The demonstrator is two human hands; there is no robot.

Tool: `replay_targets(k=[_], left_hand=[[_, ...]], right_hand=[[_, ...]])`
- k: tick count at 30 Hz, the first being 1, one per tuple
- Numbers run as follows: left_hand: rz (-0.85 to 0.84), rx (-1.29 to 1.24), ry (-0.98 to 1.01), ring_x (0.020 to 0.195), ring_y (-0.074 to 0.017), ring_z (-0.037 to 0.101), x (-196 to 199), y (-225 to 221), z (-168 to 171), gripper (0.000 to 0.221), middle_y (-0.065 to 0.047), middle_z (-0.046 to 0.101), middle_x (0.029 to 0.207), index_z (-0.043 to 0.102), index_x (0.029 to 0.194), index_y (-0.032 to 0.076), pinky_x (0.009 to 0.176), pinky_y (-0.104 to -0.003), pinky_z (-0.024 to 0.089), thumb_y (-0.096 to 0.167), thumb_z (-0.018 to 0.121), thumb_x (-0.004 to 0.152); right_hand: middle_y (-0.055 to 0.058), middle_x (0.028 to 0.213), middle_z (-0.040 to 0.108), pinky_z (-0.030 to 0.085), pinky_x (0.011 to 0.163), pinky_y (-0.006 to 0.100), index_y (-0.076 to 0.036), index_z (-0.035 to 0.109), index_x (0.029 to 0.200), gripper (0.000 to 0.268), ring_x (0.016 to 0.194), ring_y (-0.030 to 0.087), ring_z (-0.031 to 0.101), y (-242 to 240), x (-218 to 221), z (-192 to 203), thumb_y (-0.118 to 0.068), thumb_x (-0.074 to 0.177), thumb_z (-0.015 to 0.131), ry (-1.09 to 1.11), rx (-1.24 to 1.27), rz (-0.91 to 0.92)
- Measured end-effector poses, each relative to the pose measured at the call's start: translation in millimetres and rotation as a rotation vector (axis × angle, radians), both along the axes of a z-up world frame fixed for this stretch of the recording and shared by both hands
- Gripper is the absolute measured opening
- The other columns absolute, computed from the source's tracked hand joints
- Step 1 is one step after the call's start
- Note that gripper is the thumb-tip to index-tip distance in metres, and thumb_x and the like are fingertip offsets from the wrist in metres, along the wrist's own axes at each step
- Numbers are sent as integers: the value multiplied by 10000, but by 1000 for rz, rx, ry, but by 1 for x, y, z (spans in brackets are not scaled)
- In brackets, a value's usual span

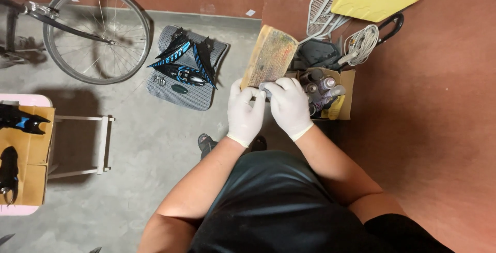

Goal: Applying a mesh stencil to a plastic part to create a patterned finish, likely for a motorcycle.

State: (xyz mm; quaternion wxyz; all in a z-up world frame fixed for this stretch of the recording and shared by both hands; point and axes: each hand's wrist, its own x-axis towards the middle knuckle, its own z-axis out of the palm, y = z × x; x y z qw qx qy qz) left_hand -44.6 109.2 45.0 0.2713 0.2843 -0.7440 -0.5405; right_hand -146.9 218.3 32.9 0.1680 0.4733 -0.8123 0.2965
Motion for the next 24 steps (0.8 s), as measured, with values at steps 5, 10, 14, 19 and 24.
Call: replay_targets(k=[5,10,14,19,24], left_hand=[[-59,-474,42,1090,-379,686,2,-23,-6,83,-133,596,1232,735,970,148,929,-447,566,161,768,895],[-152,-481,41,1175,-445,643,2,-31,-6,621,-246,540,1315,691,1218,100,1029,-495,529,412,914,731],[-296,-503,179,1150,-450,652,-14,-26,-11,849,-250,560,1268,695,1238,89,1028,-502,528,570,943,584],[-477,-310,205,1100,-353,676,-25,-11,-20,432,-107,603,1272,774,1022,225,1008,-447,526,451,932,688],[-454,-410,133,991,-323,686,-20,-39,-36,260,-16,653,1230,724,708,279,912,-408,541,436,931,688]], right_hand=[[50,963,631,552,844,357,-129,802,1011,387,901,256,650,10,-20,14,96,895,509,-460,-289,165],[143,1013,634,591,817,402,8,713,945,233,938,256,647,25,-28,50,140,901,527,-900,-410,198],[164,988,583,655,652,367,58,592,868,110,836,212,657,19,-4,93,110,926,514,-1447,-604,318],[170,1002,593,648,722,387,59,577,879,90,880,191,635,28,-18,67,114,938,536,-1405,-600,409],[102,1005,704,551,886,422,-50,778,954,265,967,274,677,59,-64,93,111,893,576,-607,-82,227]])
